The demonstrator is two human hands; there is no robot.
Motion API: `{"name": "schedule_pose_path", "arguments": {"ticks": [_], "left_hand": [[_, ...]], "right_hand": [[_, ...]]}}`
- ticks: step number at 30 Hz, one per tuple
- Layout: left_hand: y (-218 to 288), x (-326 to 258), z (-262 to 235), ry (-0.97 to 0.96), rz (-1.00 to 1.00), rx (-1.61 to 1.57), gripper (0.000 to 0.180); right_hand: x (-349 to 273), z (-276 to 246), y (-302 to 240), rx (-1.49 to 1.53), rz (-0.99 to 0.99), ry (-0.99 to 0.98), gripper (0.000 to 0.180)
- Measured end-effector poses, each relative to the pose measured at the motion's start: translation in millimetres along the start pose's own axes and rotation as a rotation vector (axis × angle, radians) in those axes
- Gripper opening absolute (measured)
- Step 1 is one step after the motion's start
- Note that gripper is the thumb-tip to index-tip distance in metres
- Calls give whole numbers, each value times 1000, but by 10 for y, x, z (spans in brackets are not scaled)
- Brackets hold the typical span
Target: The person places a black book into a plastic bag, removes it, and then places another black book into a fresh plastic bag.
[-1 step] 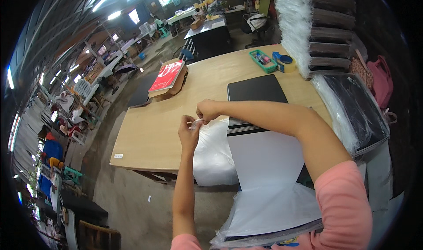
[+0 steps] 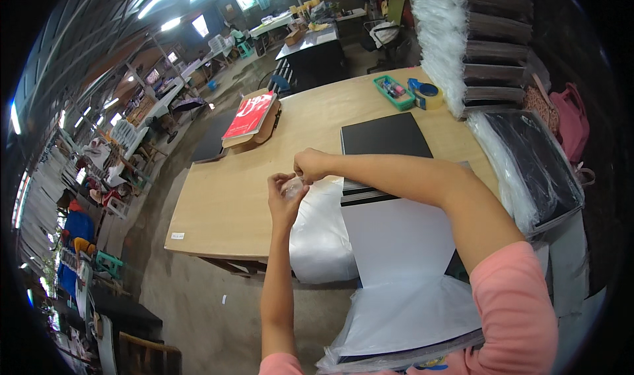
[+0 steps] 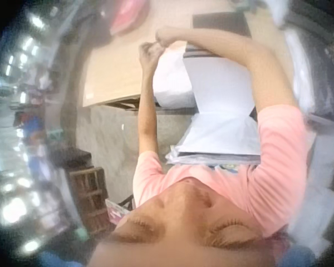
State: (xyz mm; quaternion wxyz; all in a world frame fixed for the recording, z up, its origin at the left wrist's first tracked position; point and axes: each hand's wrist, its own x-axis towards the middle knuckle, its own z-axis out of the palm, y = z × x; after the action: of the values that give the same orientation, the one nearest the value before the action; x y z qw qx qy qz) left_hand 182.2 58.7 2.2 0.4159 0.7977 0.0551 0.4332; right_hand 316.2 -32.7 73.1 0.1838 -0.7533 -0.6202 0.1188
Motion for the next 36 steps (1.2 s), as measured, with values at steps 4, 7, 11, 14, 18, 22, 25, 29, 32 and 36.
{"name": "schedule_pose_path", "arguments": {"ticks": [4, 7, 11, 14, 18, 22, 25, 29, 32, 36], "left_hand": [[37, -80, -116, -1, -374, -387, 49], [-6, -87, -136, -61, -328, -256, 43], [-161, -168, -244, -122, -335, -67, 31], [-218, -165, -32, -95, -310, -310, 33], [-59, -82, -34, -80, -288, -567, 46], [8, -115, -120, 37, -333, -398, 43], [-23, -106, -122, 69, -342, -283, 36], [-286, -101, -236, -47, -329, -55, 27], [-301, -173, -110, -100, -712, -778, 36], [-282, -321, -63, -907, -846, -742, 52]], "right_hand": [[-35, 19, 17, 180, 123, 84, 8], [-48, 24, 7, 15, 114, 232, 5], [-21, -111, 43, -50, 55, 340, 8], [29, -12, 186, 13, -122, 262, 15], [149, 163, -2, -294, -46, -123, 21], [91, 11, 14, 3, 142, -34, 13], [3, 34, 1, -7, 118, 97, 3], [7, -13, -46, -167, 69, 242, 9], [7, 22, -42, -142, 4, 112, 12], [59, -108, -93, -122, -208, -218, 16]]}}
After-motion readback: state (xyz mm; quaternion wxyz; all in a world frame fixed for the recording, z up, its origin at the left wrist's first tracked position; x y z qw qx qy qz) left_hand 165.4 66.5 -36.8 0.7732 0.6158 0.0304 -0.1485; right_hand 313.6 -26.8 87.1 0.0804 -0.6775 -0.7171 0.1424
